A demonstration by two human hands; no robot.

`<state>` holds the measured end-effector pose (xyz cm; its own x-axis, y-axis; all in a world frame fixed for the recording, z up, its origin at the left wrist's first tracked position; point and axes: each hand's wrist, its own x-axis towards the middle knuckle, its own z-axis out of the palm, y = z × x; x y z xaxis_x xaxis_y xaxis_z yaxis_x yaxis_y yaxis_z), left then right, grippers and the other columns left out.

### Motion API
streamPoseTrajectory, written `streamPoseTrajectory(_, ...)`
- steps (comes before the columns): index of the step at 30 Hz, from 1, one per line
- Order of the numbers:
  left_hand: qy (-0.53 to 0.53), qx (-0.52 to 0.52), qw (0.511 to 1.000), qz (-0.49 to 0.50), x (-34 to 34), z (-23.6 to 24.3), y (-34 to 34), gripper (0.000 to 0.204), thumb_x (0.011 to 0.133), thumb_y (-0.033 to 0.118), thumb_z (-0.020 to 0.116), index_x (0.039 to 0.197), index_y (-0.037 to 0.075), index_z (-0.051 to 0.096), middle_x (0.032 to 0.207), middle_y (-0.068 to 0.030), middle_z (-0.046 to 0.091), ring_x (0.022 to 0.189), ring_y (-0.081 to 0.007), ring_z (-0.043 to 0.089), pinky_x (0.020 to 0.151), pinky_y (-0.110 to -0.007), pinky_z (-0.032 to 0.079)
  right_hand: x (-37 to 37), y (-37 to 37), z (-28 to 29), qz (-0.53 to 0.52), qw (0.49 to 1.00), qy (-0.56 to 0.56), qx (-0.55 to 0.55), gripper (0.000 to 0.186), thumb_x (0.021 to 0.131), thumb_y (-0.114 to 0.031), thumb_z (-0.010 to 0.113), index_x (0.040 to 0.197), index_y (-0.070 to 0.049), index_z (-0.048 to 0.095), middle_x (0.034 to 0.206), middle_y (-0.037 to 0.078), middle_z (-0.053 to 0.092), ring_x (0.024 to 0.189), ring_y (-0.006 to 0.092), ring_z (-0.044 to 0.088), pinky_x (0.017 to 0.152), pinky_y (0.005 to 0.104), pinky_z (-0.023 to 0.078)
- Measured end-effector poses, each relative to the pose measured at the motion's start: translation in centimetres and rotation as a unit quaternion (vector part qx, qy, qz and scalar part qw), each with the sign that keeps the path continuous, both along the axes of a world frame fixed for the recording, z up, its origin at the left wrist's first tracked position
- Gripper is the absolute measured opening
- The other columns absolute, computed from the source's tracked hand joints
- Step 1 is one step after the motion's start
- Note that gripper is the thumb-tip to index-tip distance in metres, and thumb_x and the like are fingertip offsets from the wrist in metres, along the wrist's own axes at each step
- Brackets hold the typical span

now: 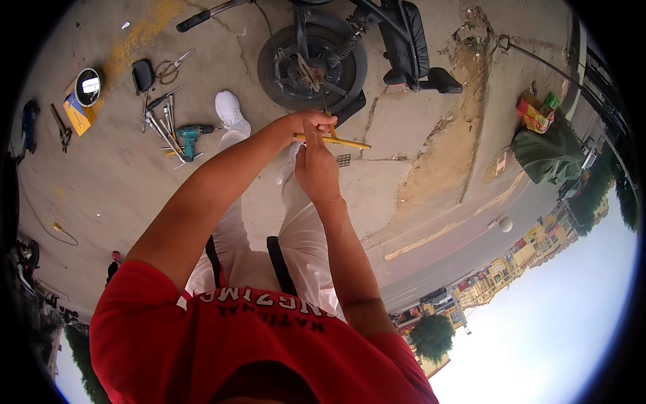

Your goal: The person uses a screwdriver to loosen and remove screws from the scooter seat, then removes the seat and a beige cover. They then use a T-handle wrench to loosen bolts on the rear wheel area.

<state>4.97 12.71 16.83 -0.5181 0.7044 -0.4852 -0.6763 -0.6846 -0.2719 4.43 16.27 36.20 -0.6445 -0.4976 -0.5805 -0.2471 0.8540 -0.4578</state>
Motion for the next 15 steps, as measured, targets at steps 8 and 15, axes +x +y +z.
streamPoseTrajectory(8,0.033,-0.033,0.996,-0.078,-0.2,0.6,-0.7,0.017,0.088,0.022,0.058,0.078,0.010,0.051,0.055,0.0050,0.036,0.047,-0.0063,0.032,0.056,-0.024,0.034,0.5,7.0,-2.0,-0.348,0.891,-0.269,0.110,0.029,0.082,-0.010,0.039,0.101,0.008,0.052,0.061,0.019,0.059,0.047,0.0244,0.061,0.042,0.0345,0.048)
streamPoseTrajectory(15,-0.014,-0.029,0.994,-0.100,-0.7,1.2,-0.8,0.014,0.088,0.021,0.057,0.079,0.010,0.053,0.058,0.0045,0.039,0.049,-0.0078,0.035,0.054,-0.023,0.035,-3.7,6.6,-3.0,-0.356,0.932,-0.059,0.024,0.029,0.083,-0.011,0.042,0.103,0.009,0.047,0.078,0.023,0.061,0.064,0.0351,0.063,0.055,0.0389,0.053)
